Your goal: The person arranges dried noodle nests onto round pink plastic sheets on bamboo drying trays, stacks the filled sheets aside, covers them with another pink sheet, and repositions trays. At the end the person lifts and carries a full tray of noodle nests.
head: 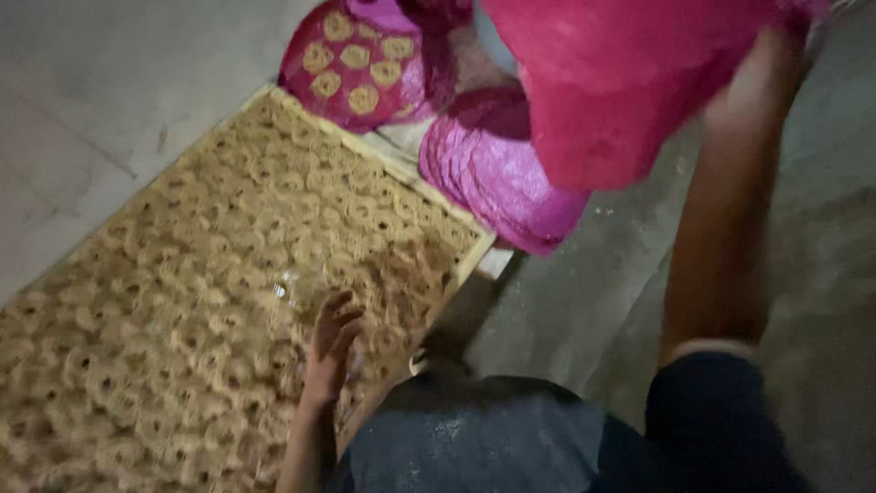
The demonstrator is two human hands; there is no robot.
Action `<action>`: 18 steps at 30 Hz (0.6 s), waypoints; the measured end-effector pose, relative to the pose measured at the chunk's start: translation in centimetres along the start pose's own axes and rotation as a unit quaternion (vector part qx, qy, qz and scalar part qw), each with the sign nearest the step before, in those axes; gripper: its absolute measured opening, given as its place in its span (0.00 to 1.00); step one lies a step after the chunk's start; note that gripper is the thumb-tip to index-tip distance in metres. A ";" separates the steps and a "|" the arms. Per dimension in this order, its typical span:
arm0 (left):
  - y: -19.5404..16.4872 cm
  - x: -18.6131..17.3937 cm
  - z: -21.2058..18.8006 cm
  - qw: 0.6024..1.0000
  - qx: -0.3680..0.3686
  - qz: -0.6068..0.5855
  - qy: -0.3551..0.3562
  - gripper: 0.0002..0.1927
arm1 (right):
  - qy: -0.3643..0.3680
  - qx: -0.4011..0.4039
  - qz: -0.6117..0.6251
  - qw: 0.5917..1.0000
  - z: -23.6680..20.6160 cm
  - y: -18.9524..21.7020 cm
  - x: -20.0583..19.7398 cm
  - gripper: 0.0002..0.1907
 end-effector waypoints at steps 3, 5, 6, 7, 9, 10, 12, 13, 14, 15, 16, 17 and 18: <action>1.5 3.0 8.6 0.982 -0.112 0.149 0.026 0.30 | -0.012 0.104 0.034 0.994 -6.9 -5.8 -0.2 0.19; 2.6 5.8 15.0 0.985 -0.094 0.138 0.048 0.27 | -0.012 0.206 0.053 0.977 -13.0 -9.2 1.9 0.19; 3.5 7.6 18.4 0.984 -0.100 0.138 0.046 0.25 | -0.009 0.259 0.069 0.963 -16.0 -10.7 3.3 0.19; 4.4 9.3 21.9 0.982 -0.073 0.162 0.057 0.24 | -0.007 0.312 0.085 0.946 -18.3 -12.0 4.7 0.19; 6.6 12.3 27.7 0.975 -0.027 0.208 0.068 0.22 | -0.019 0.394 0.102 0.913 -22.5 -13.8 6.7 0.20; 7.8 13.7 30.5 0.971 -0.007 0.230 0.066 0.22 | -0.038 0.426 0.093 0.899 -23.5 -14.6 7.1 0.21; 10.3 16.2 35.3 0.937 -0.014 0.344 0.051 0.24 | -0.068 0.481 0.168 0.858 -25.8 -16.2 7.4 0.23; 11.4 17.3 36.8 0.925 -0.005 0.378 0.030 0.26 | -0.079 0.500 0.251 0.825 -26.4 -16.7 7.4 0.24; 12.0 18.4 38.5 0.911 0.008 0.412 0.007 0.28 | -0.080 0.546 0.227 0.803 -27.1 -17.2 6.9 0.29; 12.1 19.6 40.4 0.896 0.023 0.443 -0.019 0.30 | -0.079 0.585 0.201 0.782 -27.4 -17.8 6.3 0.34; 12.6 20.5 42.1 0.876 -0.014 0.483 -0.011 0.35 | -0.030 0.621 0.304 0.722 -27.7 -18.4 6.2 0.36; 13.3 21.4 43.2 0.852 -0.053 0.521 -0.003 0.41 | 0.019 0.647 0.402 0.648 -27.7 -18.8 6.0 0.40; 13.6 22.2 44.1 0.826 -0.095 0.555 0.008 0.47 | 0.009 0.674 0.379 0.634 -27.5 -19.8 5.7 0.39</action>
Point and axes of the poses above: each hand's wrist, its own z-axis towards the middle knuckle, its own x-axis out of the palm, y = z × x, the point moved 2 cm from there along z, towards the middle knuckle, and after that the axes turned 9 degrees about z, right-handed, at the moved point
